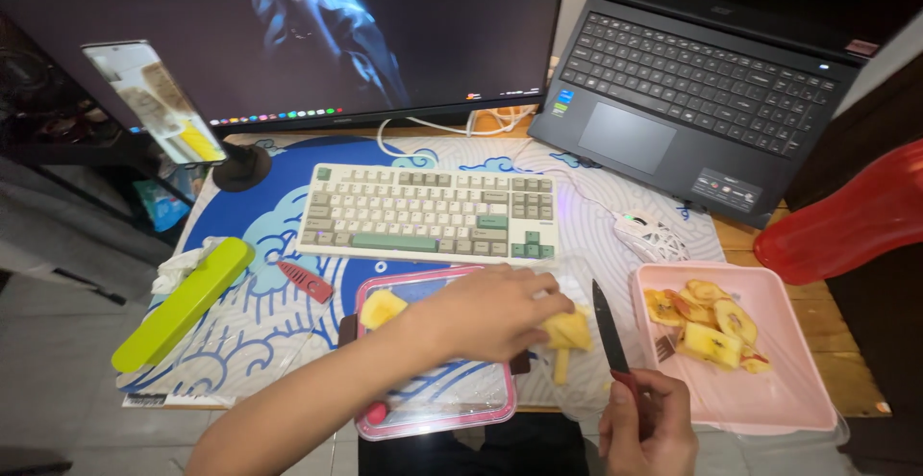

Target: Slicing an apple into thin pieces on a cutting board at a desk.

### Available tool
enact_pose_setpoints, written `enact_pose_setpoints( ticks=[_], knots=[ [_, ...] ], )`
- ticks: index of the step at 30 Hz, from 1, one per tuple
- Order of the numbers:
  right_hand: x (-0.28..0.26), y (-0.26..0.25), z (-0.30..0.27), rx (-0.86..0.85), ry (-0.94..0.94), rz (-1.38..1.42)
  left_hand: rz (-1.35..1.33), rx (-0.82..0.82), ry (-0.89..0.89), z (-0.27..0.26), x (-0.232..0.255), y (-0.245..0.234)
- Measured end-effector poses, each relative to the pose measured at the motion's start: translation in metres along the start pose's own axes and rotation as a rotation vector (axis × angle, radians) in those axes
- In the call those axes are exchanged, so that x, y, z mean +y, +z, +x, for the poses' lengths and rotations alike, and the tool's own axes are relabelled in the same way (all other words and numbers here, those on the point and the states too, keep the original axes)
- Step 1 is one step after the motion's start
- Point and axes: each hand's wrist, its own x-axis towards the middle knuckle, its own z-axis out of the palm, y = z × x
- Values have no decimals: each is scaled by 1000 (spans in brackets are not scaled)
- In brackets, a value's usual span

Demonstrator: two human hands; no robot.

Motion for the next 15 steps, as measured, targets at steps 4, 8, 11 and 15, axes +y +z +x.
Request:
enact_pose_setpoints(
  ticks=[4,8,11,15],
  knots=[
    [7,18,-10,-39,-53,-27,38,94,-95,-55,-9,-29],
    [6,44,-25,-104,-130,-47,-51,136,-382,-123,5,-49],
    [7,59,-34,-145,-161,-17,-115,161,-524,-158,19,-37],
    [-1,65,-40,-172,-203,-31,-38,199,-549,-177,24,-5]
  ],
)
